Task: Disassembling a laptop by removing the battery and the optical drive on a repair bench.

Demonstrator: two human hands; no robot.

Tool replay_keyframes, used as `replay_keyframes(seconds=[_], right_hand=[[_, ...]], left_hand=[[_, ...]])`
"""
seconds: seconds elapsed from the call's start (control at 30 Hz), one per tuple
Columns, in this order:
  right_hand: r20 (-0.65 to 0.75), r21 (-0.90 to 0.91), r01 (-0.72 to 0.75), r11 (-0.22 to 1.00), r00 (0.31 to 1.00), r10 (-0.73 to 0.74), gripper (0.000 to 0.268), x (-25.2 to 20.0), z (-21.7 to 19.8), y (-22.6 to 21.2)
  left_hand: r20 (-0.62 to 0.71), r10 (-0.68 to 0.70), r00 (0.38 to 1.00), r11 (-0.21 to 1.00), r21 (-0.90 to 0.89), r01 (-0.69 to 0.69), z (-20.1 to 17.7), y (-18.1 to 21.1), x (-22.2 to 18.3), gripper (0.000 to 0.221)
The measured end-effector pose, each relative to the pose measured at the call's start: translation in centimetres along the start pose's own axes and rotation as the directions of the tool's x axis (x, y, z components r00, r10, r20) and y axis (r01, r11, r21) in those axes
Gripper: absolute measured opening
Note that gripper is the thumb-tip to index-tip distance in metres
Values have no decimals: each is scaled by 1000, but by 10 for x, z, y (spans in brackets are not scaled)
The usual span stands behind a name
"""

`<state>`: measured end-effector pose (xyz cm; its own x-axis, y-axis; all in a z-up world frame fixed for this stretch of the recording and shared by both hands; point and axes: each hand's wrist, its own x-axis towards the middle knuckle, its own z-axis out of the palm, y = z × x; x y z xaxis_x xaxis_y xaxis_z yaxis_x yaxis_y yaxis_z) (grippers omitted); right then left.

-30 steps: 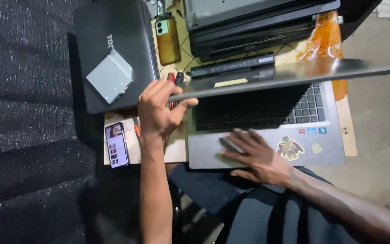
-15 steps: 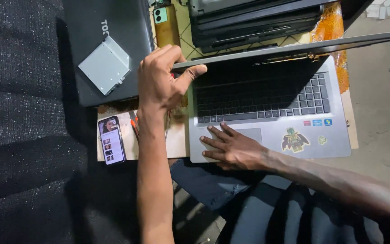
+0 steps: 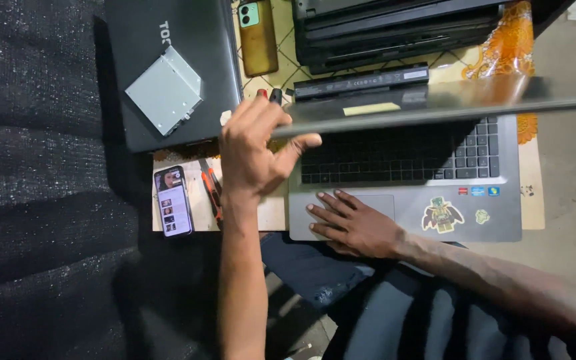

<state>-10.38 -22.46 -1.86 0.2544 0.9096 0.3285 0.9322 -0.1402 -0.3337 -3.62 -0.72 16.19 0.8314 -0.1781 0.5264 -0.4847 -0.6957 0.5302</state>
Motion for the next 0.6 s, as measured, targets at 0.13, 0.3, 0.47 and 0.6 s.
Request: replay_keyframes(seconds=[0.13,0.3,0.47,0.6], right_hand=[[-223,-43,69,997,972,-77,40,10,-13,0],[-137,52,64,997,989,-57,32,-6,-4,3],[76,380,64,923,992,-100,35,-18,14,9],[213,428,-152,891,975,65,40,-28,18,7]], left_hand=[[-29,-26,999,999,43,27,2,11,-21,46],[-54,-14,998,1000,22,15,10,28,-41,48],[-41,-35,999,999,21,35,13,37,-53,49],[42,-91,995,990,112,85,16,47,-62,45]])
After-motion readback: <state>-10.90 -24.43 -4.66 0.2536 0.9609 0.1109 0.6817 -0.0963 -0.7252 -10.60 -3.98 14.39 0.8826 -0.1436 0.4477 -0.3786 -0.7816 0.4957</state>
